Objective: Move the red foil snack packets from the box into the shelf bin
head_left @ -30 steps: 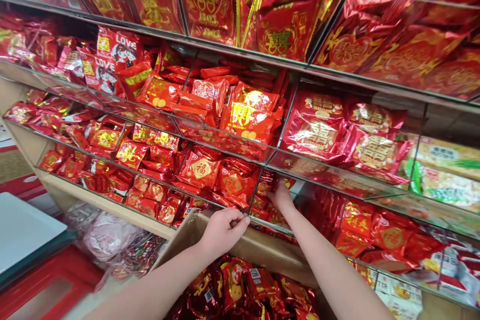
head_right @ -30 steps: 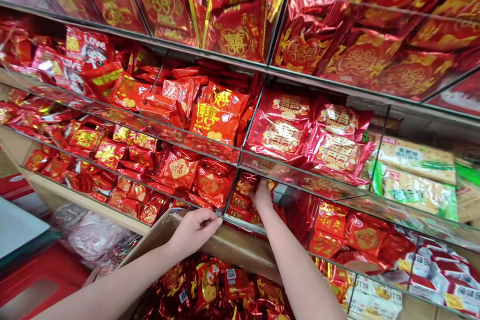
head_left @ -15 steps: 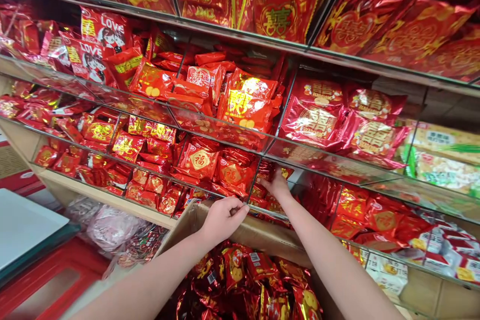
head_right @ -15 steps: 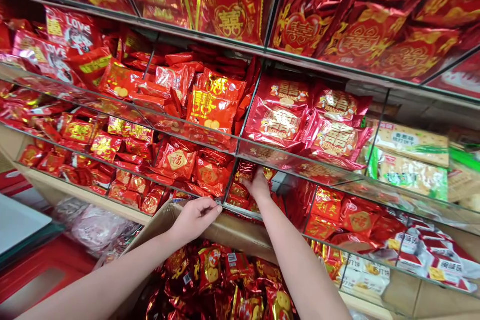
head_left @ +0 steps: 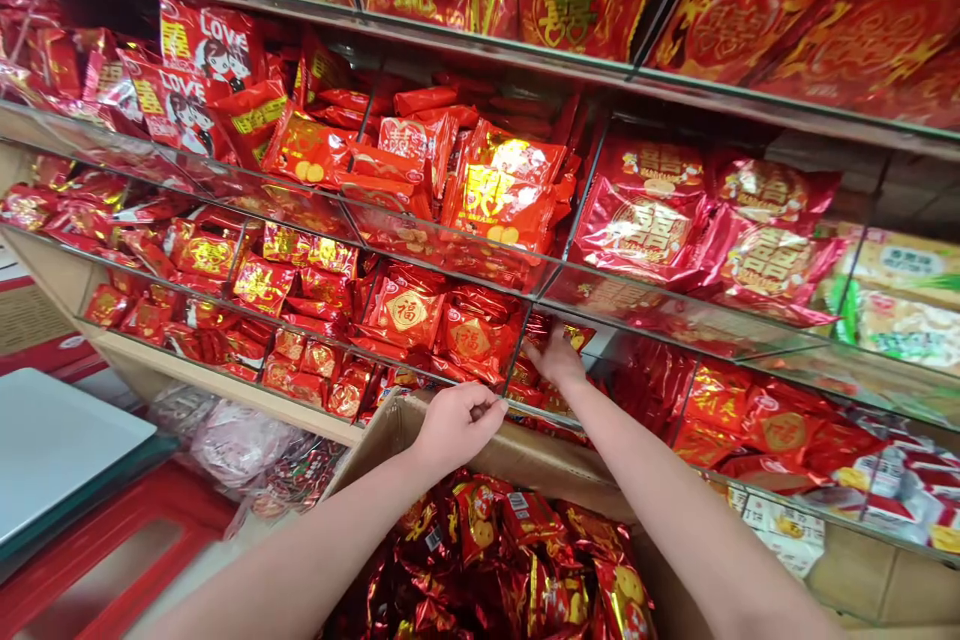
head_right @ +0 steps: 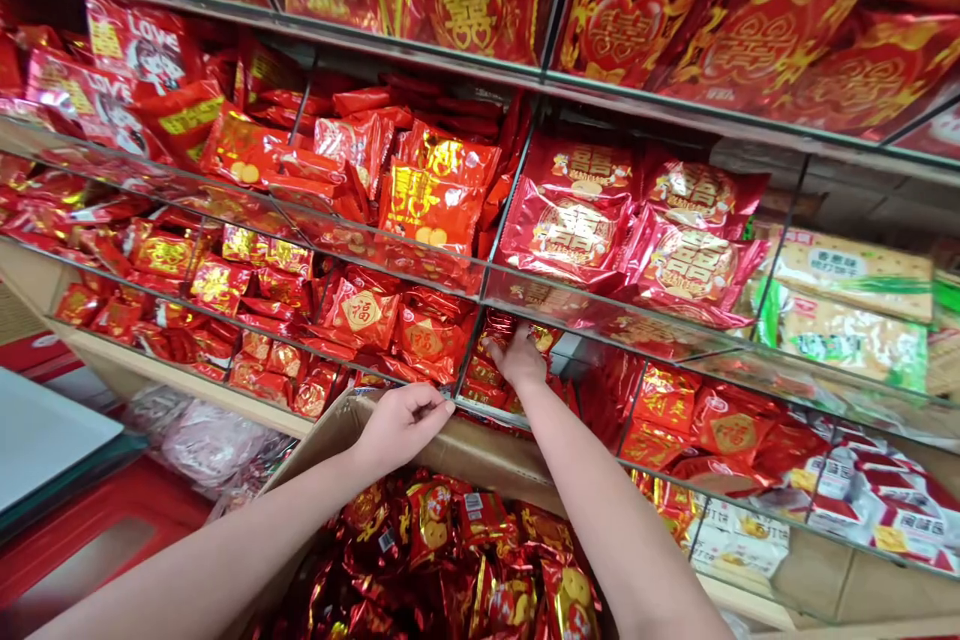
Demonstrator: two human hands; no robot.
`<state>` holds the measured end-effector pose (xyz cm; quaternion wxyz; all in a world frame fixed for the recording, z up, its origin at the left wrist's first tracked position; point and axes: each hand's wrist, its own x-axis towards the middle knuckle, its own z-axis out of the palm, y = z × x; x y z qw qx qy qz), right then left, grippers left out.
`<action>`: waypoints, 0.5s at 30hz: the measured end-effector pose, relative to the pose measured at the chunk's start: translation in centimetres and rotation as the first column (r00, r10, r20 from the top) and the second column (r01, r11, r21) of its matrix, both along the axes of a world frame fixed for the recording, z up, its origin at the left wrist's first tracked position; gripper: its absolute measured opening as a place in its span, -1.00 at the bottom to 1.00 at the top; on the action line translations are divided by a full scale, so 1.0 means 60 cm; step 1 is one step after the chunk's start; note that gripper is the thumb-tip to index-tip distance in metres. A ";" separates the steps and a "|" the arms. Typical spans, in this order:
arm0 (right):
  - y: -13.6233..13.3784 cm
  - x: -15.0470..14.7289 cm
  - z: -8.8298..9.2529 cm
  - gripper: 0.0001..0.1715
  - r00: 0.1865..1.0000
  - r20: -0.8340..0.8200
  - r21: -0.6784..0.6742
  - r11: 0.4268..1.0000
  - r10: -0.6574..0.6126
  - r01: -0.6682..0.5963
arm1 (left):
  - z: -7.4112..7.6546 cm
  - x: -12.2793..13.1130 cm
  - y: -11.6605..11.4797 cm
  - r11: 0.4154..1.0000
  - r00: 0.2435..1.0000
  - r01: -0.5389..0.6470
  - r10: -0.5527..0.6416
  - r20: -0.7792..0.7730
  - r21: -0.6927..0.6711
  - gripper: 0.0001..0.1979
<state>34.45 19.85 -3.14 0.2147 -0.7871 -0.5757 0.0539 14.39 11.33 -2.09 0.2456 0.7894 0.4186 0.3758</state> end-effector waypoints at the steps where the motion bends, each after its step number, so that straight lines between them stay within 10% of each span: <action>1: -0.003 0.002 0.001 -0.03 1.000 -0.008 0.001 1.000 -0.004 0.004 | 0.001 -0.001 0.000 1.000 1.000 0.009 -0.009 -0.009 0.014 -0.71; 8: -0.057 0.008 0.037 -0.35 0.994 0.101 0.320 0.946 0.030 -0.061 | -0.004 -0.007 0.003 0.994 0.995 0.100 -0.100 -0.010 0.042 -0.75; 12: -0.160 -0.011 0.051 -0.65 0.918 0.244 0.531 0.749 0.312 -0.395 | -0.006 -0.011 -0.009 0.989 0.989 0.144 -0.145 0.022 0.042 -0.76; 15: -0.259 -0.020 0.031 -0.75 0.783 0.376 0.434 0.653 0.495 -0.621 | -0.003 -0.011 -0.031 0.977 0.977 0.208 -0.205 -0.068 0.042 -0.67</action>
